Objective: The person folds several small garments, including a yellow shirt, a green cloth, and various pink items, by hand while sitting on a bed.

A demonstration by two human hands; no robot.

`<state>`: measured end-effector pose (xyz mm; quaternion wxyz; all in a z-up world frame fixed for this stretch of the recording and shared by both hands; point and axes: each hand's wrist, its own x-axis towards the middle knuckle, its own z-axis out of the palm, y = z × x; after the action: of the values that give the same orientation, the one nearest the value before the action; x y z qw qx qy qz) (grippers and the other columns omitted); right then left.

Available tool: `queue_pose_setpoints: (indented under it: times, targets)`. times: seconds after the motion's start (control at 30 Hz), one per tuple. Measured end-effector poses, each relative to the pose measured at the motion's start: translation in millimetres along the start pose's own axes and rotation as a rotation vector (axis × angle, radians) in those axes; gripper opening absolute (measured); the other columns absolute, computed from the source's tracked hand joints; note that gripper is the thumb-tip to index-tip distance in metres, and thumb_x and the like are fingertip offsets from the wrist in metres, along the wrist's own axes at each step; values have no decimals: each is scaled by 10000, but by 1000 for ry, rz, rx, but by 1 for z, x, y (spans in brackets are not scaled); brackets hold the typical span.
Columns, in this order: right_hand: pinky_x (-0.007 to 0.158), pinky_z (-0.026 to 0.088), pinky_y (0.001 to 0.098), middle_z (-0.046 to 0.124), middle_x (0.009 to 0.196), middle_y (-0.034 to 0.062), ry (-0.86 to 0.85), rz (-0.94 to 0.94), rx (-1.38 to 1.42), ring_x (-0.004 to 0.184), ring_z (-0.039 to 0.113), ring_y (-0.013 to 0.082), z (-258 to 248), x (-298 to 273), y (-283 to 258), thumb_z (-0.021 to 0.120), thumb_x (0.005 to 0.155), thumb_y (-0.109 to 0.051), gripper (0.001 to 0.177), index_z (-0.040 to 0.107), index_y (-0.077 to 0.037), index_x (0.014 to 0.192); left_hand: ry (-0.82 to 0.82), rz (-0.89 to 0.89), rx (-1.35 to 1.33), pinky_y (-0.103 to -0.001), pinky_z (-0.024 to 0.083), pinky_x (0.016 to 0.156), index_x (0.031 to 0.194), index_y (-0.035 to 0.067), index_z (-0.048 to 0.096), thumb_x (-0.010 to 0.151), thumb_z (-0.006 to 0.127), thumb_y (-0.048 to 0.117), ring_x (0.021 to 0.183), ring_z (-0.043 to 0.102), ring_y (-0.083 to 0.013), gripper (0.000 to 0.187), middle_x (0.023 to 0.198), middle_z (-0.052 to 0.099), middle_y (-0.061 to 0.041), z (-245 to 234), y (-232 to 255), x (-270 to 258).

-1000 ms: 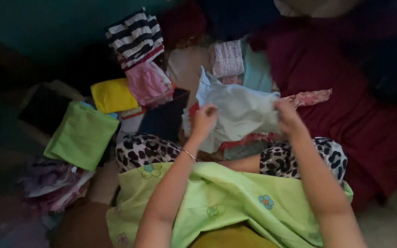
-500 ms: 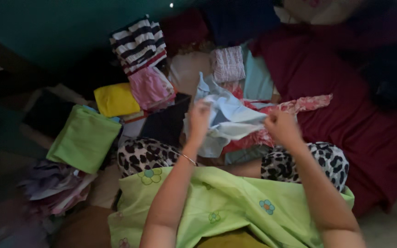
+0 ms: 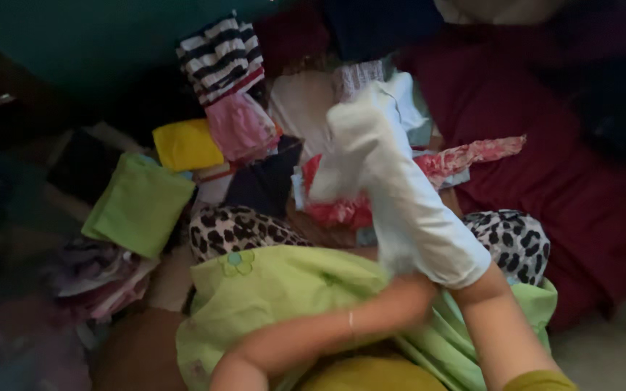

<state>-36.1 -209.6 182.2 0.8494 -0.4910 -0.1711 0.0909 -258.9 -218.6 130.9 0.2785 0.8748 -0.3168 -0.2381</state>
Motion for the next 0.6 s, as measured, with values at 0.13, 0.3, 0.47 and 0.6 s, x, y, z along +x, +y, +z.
queue_pose_setpoints:
  times: [0.13, 0.3, 0.47, 0.6]
  targets:
    - [807, 541, 409, 683, 944, 118, -62, 28, -23, 849, 658, 253, -6, -3, -17, 580, 948, -139, 201, 670, -6, 1069, 148, -222, -125, -483, 537, 925, 1179, 30, 677, 826, 716, 186, 1071, 667, -365, 388, 1170, 687, -207, -20, -80, 63]
    - [837, 543, 412, 680, 975, 116, 142, 159, 24, 882, 659, 250, -49, -48, -21, 558, 962, -137, 202, 660, -14, 1086, 641, -124, -826, -462, 542, 907, 1183, 28, 667, 822, 734, 178, 1047, 664, -331, 397, 1154, 687, -187, -70, -113, 66]
    - [868, 546, 415, 677, 1006, 114, 246, 239, 62, 914, 660, 247, -73, -66, -27, 535, 977, -134, 205, 650, -22, 1104, 866, 28, -1425, -441, 547, 888, 1187, 26, 658, 818, 753, 171, 1024, 661, -297, 408, 1138, 687, -167, -134, -132, 51]
    - [893, 548, 417, 674, 1031, 112, 269, 272, 72, 940, 660, 245, -84, -63, -30, 518, 988, -133, 207, 641, -28, 1118, 935, 38, -1535, -425, 551, 873, 1191, 25, 650, 815, 768, 165, 1005, 658, -270, 418, 1125, 688, -151, -149, -143, 37]
